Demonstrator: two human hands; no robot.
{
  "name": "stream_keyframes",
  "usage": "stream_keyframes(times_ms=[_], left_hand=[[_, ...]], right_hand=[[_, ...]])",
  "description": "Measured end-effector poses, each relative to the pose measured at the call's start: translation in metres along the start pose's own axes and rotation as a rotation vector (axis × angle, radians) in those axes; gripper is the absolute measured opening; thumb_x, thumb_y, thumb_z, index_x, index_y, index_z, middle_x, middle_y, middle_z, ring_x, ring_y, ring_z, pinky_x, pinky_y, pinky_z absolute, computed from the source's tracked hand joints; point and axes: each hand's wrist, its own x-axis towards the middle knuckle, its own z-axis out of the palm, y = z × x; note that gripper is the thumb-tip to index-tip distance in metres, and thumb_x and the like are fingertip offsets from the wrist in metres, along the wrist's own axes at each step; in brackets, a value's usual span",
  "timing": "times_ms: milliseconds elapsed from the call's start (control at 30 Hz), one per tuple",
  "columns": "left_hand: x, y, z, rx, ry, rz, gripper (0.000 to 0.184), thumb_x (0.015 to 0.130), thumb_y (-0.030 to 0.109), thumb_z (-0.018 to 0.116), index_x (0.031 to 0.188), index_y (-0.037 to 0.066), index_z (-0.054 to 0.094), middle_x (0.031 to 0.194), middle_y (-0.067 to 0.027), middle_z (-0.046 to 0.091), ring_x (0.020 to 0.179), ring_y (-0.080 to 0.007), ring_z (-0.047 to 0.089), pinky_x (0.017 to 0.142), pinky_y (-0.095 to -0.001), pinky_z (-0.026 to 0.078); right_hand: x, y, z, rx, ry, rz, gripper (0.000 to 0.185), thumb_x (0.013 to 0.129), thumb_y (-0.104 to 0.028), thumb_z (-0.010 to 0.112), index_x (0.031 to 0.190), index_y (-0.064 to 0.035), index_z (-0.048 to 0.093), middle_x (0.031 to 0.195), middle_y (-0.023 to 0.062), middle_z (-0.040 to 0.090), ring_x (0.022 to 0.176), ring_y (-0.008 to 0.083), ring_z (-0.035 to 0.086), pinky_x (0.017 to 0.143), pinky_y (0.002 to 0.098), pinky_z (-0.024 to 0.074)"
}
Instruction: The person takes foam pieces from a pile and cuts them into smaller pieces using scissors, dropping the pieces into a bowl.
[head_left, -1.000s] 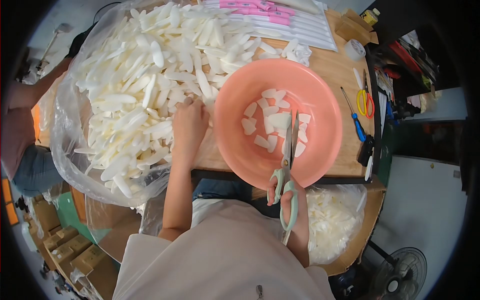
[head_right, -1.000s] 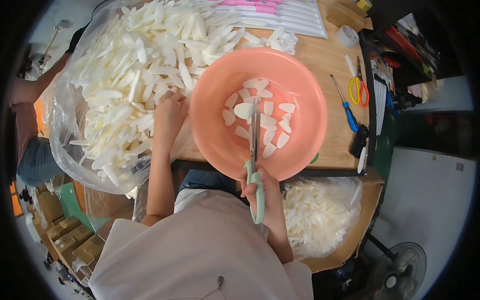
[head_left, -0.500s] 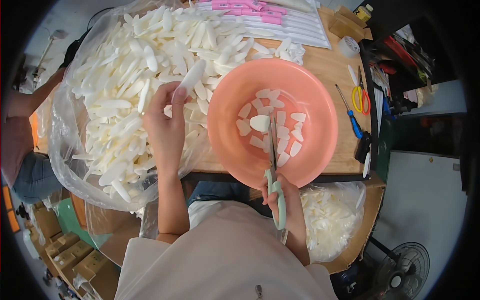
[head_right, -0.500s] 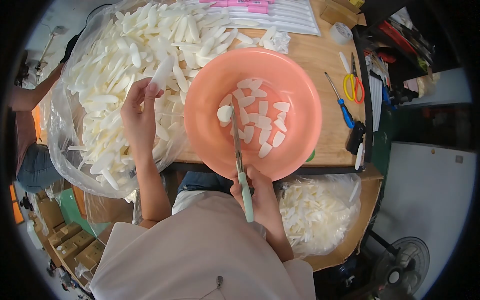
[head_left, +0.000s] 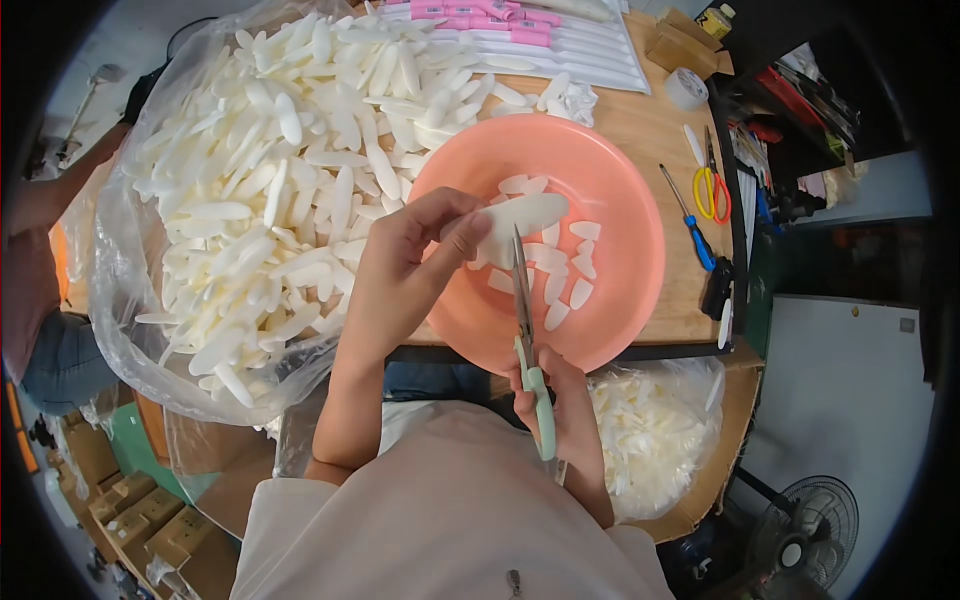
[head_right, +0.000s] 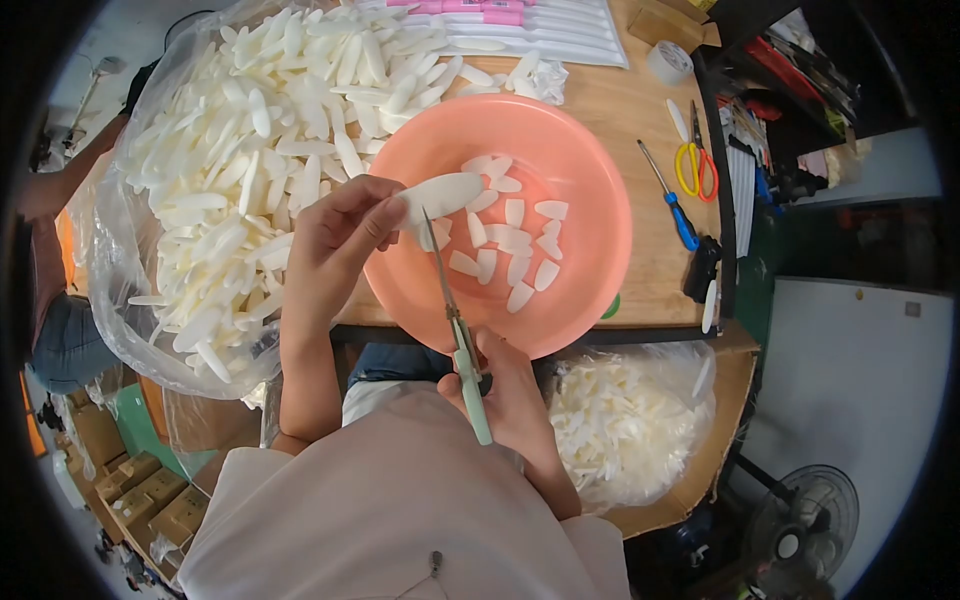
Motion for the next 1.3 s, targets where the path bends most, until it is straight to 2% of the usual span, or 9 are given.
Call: stream_keyframes(times_ms=[167, 467, 500, 533, 633, 733, 833, 1100, 1300], left_hand=[[0.000, 0.000, 0.000, 0.120, -0.070, -0.033, 0.016, 0.093, 0.012, 0.062, 0.091, -0.004, 0.063, 0.070, -0.0003, 0.056, 0.067, -0.0069, 0.048, 0.064, -0.0233, 0.041], [0.004, -0.002, 0.000, 0.256, -0.195, 0.045, 0.014, 0.092, 0.009, 0.062, 0.100, -0.003, 0.064, 0.089, -0.0060, 0.065, 0.080, -0.0125, 0.058, 0.074, -0.0270, 0.044], [0.006, -0.007, -0.002, 0.367, -0.049, 0.148, 0.013, 0.089, 0.005, 0.061, 0.100, -0.003, 0.064, 0.090, -0.0097, 0.064, 0.078, -0.0182, 0.059, 0.071, -0.0310, 0.046], [0.009, -0.014, -0.005, 0.476, 0.098, 0.252, 0.014, 0.087, 0.001, 0.060, 0.099, -0.002, 0.064, 0.091, -0.0134, 0.062, 0.077, -0.0239, 0.060, 0.068, -0.0349, 0.047], [0.022, -0.056, -0.045, 0.945, 0.366, 0.230, 0.022, 0.079, -0.004, 0.059, 0.099, 0.001, 0.066, 0.092, -0.0126, 0.056, 0.084, -0.0283, 0.055, 0.074, -0.0385, 0.044], [0.023, -0.096, -0.071, 1.408, 0.353, 0.135, 0.028, 0.074, -0.003, 0.059, 0.099, 0.005, 0.068, 0.091, -0.0101, 0.052, 0.090, -0.0290, 0.050, 0.080, -0.0409, 0.039], [0.026, -0.115, -0.083, 1.452, 0.321, 0.160, 0.025, 0.075, 0.001, 0.061, 0.098, 0.008, 0.069, 0.095, -0.0084, 0.051, 0.095, -0.0286, 0.046, 0.084, -0.0409, 0.035], [0.019, -0.059, -0.092, 1.170, 0.492, 0.161, 0.010, 0.090, 0.007, 0.056, 0.094, 0.002, 0.065, 0.074, -0.0102, 0.059, 0.067, -0.0252, 0.056, 0.064, -0.0380, 0.043], [0.005, -0.013, -0.048, 0.154, 0.258, -0.035, 0.021, 0.096, 0.018, 0.060, 0.099, -0.002, 0.066, 0.071, -0.0024, 0.061, 0.064, -0.0083, 0.051, 0.062, -0.0241, 0.043]], right_hand=[[-0.001, 0.006, -0.002, -0.028, 0.030, -0.007, 0.030, 0.079, -0.016, 0.077, 0.091, 0.0009, 0.055, 0.074, 0.0047, 0.057, 0.064, 0.0148, 0.058, 0.062, 0.0285, 0.0476], [-0.007, 0.013, 0.000, 0.098, 0.134, 0.050, 0.035, 0.092, -0.033, 0.065, 0.095, 0.0007, 0.057, 0.074, 0.0017, 0.051, 0.058, 0.0088, 0.049, 0.050, 0.0220, 0.0409], [-0.008, 0.015, -0.001, 0.133, 0.157, 0.057, 0.040, 0.091, -0.038, 0.066, 0.095, 0.0011, 0.057, 0.073, 0.0020, 0.049, 0.058, 0.0086, 0.048, 0.050, 0.0225, 0.0409], [-0.009, 0.024, -0.004, 0.157, 0.158, 0.018, 0.026, 0.092, -0.020, 0.066, 0.088, 0.0025, 0.053, 0.078, 0.0044, 0.058, 0.064, 0.0089, 0.054, 0.059, 0.0232, 0.0459], [-0.012, 0.027, -0.011, 0.156, 0.105, 0.020, 0.027, 0.092, -0.022, 0.065, 0.088, 0.0026, 0.053, 0.078, 0.0036, 0.056, 0.064, 0.0078, 0.051, 0.058, 0.0217, 0.0441], [-0.011, 0.027, -0.008, 0.164, 0.119, 0.035, 0.028, 0.093, -0.024, 0.064, 0.089, 0.0021, 0.054, 0.078, 0.0028, 0.055, 0.064, 0.0068, 0.050, 0.059, 0.0213, 0.0423], [-0.010, 0.021, -0.006, 0.147, 0.098, 0.039, 0.027, 0.092, -0.023, 0.065, 0.090, 0.0017, 0.055, 0.078, 0.0025, 0.055, 0.065, 0.0068, 0.051, 0.060, 0.0217, 0.0424], [-0.008, 0.014, -0.004, 0.139, 0.019, 0.065, 0.019, 0.088, -0.014, 0.066, 0.094, 0.0016, 0.056, 0.078, 0.0036, 0.056, 0.066, 0.0092, 0.052, 0.061, 0.0237, 0.0440], [-0.005, 0.008, 0.005, 0.107, -0.049, 0.064, 0.027, 0.080, -0.011, 0.069, 0.100, 0.0007, 0.056, 0.078, 0.0036, 0.052, 0.069, 0.0128, 0.051, 0.065, 0.0270, 0.0451]])
